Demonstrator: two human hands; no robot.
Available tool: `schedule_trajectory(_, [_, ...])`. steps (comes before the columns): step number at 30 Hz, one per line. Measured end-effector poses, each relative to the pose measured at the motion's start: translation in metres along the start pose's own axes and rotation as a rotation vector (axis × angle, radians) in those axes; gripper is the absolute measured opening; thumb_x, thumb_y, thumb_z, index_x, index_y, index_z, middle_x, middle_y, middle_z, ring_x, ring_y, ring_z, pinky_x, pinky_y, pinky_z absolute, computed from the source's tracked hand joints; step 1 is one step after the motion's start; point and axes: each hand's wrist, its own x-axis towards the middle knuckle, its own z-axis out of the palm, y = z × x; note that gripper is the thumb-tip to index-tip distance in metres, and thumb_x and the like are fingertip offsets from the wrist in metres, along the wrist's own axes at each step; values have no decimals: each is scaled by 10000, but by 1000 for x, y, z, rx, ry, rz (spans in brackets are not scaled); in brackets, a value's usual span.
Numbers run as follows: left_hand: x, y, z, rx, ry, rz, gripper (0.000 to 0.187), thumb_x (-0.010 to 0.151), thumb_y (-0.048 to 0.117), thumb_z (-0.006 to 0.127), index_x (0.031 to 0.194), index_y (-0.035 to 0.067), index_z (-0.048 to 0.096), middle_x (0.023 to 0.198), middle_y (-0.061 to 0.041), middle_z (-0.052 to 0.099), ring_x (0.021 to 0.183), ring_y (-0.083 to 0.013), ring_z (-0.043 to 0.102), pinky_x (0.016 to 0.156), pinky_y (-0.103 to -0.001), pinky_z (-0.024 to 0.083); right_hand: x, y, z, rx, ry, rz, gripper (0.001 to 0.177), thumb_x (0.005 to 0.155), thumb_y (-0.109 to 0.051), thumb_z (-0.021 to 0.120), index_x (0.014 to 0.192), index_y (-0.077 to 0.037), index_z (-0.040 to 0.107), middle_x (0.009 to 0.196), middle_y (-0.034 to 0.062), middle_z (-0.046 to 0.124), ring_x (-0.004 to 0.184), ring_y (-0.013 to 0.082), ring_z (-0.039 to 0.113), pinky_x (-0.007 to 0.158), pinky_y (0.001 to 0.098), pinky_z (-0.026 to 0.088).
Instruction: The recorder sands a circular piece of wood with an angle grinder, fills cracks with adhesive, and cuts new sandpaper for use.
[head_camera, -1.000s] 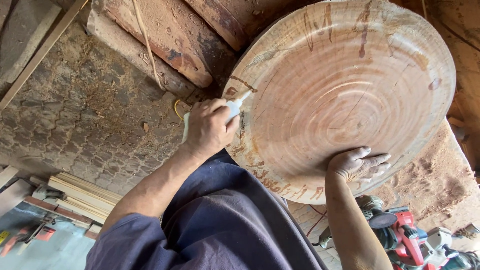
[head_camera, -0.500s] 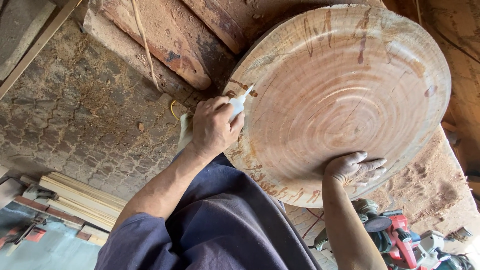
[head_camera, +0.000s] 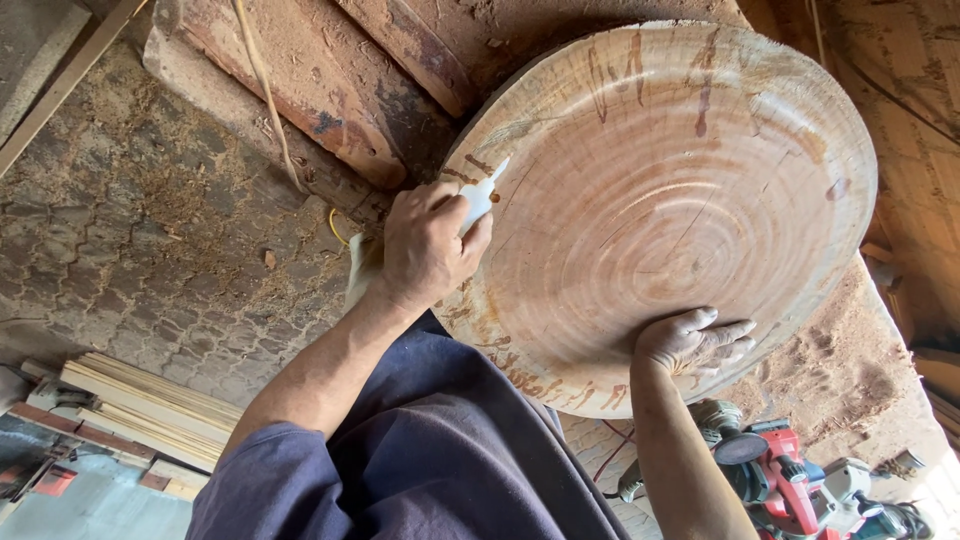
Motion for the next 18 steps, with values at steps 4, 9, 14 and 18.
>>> schedule_trajectory(4, [10, 0, 2, 42, 28, -9, 200, 932, 223, 764, 793, 96, 695, 843, -141, 716, 808, -272, 739, 757, -412, 567, -2, -3, -3, 5, -15, 8, 635, 1109, -510, 366, 1654, -224, 210, 1685, 146, 142, 1564, 430, 159, 1256, 619, 151])
schedule_trajectory(9, [8, -17, 2, 99, 113, -41, 218, 926, 190, 783, 765, 103, 665, 861, -146, 721, 837, -276, 744, 782, -423, 579, -4, -12, -11, 7, -33, 20, 644, 1102, -516, 354, 1646, -197, 219, 1680, 156, 141, 1564, 414, 140, 1259, 604, 135])
schedule_trajectory(14, [19, 2, 2, 77, 41, -12, 221, 924, 214, 780, 761, 106, 676, 852, -138, 719, 842, -273, 744, 785, -427, 575, -5, -13, -12, -3, -36, 18, 652, 1095, -514, 352, 1646, -191, 217, 1680, 162, 137, 1565, 412, 129, 1258, 599, 137])
schedule_trajectory(18, [27, -5, 5, 58, 7, -15, 244, 931, 229, 767, 749, 103, 665, 852, -147, 717, 863, -282, 750, 793, -443, 583, -8, -20, -17, 13, -44, 27, 643, 1096, -516, 339, 1642, -200, 219, 1675, 164, 146, 1564, 401, 109, 1254, 604, 127])
